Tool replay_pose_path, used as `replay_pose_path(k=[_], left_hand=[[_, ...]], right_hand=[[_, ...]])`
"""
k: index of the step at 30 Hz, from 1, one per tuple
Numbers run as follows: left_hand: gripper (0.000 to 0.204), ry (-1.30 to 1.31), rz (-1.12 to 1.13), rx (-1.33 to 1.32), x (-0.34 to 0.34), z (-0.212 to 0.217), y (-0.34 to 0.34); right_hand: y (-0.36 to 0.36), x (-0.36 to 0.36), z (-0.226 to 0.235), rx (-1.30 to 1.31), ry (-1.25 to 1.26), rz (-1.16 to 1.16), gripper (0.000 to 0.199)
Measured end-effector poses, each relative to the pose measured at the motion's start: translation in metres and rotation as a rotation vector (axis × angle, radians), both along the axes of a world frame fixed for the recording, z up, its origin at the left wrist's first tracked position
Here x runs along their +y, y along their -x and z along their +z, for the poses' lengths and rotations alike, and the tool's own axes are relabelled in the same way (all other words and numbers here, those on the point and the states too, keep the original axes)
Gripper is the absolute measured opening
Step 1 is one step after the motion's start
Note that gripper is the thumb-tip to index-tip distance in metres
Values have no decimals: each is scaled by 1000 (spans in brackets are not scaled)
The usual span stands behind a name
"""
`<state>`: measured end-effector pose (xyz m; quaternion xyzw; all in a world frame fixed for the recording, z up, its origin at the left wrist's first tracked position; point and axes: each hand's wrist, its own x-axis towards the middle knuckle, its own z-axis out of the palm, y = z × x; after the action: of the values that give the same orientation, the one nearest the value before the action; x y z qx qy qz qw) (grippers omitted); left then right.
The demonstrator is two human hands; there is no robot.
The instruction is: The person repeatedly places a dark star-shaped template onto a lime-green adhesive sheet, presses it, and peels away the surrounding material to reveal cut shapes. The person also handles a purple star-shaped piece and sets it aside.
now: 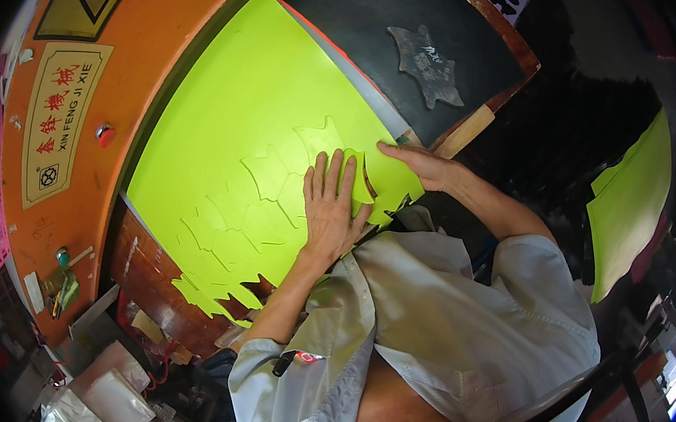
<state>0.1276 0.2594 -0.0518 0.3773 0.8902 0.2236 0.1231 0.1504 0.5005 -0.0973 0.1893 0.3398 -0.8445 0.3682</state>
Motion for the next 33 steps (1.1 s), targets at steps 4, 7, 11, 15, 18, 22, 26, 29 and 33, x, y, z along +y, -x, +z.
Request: replay_pose_path(k=[4, 7, 11, 15, 18, 22, 26, 29, 33], left_hand=[[65, -51, 51, 92, 0, -7, 3], [39, -122, 262, 10, -4, -3, 6], [41, -335, 984, -262, -35, 23, 25], [48, -730, 1027, -117, -69, 39, 49], [49, -703, 987, -49, -76, 38, 57], [49, -752, 1068, -273, -56, 24, 55], [35, -567, 911, -268, -43, 20, 31], [35, -506, 392, -110, -41, 18, 11], [55, -354, 281, 53, -21, 2, -2]], right_hand=[[-9, -4, -3, 169, -299, -67, 44], [-15, -8, -6, 327, -476, -93, 41], [-15, -15, -10, 437, -751, -106, 39], [-21, -20, 5, 643, -1213, -144, 25], [-27, -25, 31, 695, -1582, -440, 14], [-13, -68, 56, 839, -1165, -368, 22], [46, -88, 45, 601, -922, -416, 32], [69, -83, 33, 278, -215, -427, 34], [62, -87, 32, 372, -672, -128, 48]])
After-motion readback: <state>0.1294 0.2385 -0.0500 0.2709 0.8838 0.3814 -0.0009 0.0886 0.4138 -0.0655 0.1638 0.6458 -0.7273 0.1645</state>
